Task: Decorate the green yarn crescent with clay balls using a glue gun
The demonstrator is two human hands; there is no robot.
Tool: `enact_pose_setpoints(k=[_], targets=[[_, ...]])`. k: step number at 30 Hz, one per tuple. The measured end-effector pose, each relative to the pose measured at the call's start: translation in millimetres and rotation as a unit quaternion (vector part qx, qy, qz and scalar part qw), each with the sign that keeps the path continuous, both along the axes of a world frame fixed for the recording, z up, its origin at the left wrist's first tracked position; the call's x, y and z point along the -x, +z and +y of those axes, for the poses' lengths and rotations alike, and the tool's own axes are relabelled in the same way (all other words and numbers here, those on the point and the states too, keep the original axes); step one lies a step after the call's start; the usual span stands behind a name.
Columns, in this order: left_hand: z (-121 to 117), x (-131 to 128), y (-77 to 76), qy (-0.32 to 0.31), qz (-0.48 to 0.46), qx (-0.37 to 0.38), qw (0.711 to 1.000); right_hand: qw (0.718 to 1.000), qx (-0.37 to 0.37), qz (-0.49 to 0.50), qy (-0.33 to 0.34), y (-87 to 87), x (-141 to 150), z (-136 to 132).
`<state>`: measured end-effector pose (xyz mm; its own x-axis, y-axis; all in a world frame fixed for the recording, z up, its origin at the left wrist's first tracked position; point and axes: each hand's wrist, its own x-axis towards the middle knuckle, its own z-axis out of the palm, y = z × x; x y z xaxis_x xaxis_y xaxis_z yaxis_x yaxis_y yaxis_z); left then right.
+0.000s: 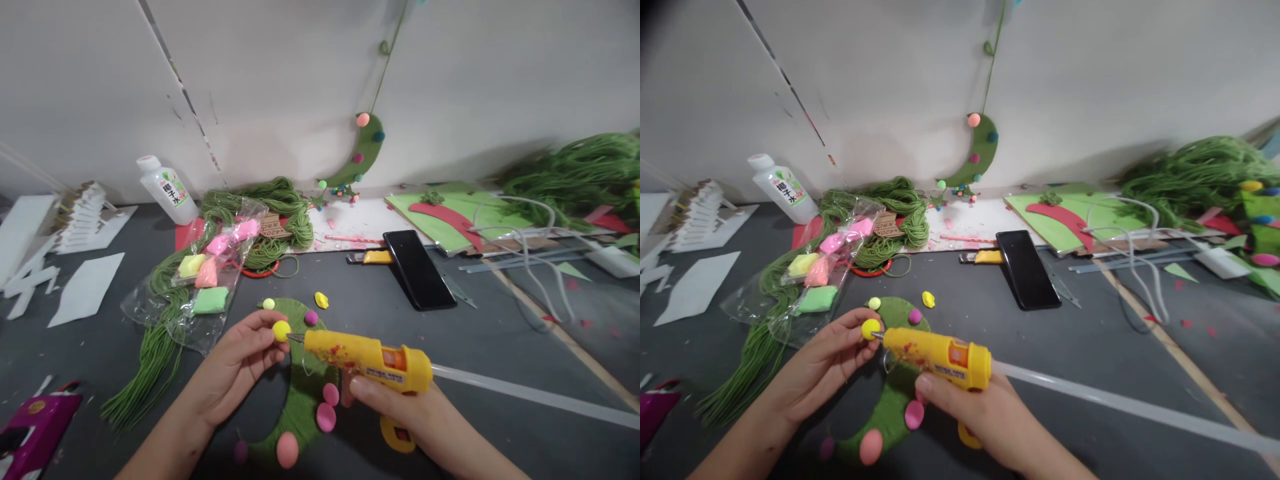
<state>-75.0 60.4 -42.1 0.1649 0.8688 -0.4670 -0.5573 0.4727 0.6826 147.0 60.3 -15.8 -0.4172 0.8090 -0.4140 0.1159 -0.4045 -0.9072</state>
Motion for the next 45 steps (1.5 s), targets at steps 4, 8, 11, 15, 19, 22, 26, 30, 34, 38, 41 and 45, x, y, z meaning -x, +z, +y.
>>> enact_pose_setpoints(k=[4, 8, 11, 15, 19, 22, 26, 30, 34, 38, 41, 45], targets=[[-0.2, 0.2, 1.5, 0.001, 0.002, 0.003, 1.0, 1.0, -0.003, 0.012, -0.003, 0.9, 0.8, 0.2], [-0.1, -0.1, 2.9, 0.0, 0.0, 0.007, 1.0, 1.0, 0.009, -0.019, 0.002, -1.8, -0.4, 0.2], [0.4, -0.8, 3.3, 0.0, -0.002, 0.007, 1.0, 1.0, 0.01, -0.026, -0.008, -1.5, -0.5, 0.2], [-0.1, -0.7, 2.4, -0.004, -0.001, 0.001, 1.0, 0.999, 0.024, -0.033, -0.027, 3.6, 2.2, -0.1], [-0.8, -0.3, 1.8, -0.001, -0.003, -0.001, 1.0, 0.998, 0.028, -0.044, -0.032, 6.3, 5.0, -0.8], [-0.3, -0.8, 2.1, 0.001, -0.003, 0.003, 1.0, 0.998, 0.027, -0.04, -0.028, 5.1, 5.6, -1.2], [0.5, -1.7, 2.6, 0.003, 0.0, 0.006, 1.0, 0.999, 0.018, -0.025, -0.03, 3.2, 5.2, -1.3], [-0.2, -1.2, 2.5, 0.001, -0.003, 0.002, 1.0, 0.999, 0.029, -0.006, -0.043, 3.2, 4.5, -1.5], [-0.5, -0.1, 2.4, 0.004, -0.005, 0.002, 1.0, 0.999, 0.028, -0.005, -0.041, 4.4, 4.4, -1.8], [0.8, -0.5, 3.0, 0.007, -0.006, 0.004, 1.0, 0.999, 0.014, -0.006, -0.038, 4.6, 4.4, -1.5], [1.3, -1.6, 3.9, 0.003, -0.006, 0.006, 1.0, 0.999, 0.023, -0.005, -0.033, 2.6, 3.9, -1.9], [0.1, -2.1, 5.1, 0.003, -0.002, 0.005, 1.0, 0.999, 0.027, -0.01, -0.04, 0.1, 3.0, -2.8]])
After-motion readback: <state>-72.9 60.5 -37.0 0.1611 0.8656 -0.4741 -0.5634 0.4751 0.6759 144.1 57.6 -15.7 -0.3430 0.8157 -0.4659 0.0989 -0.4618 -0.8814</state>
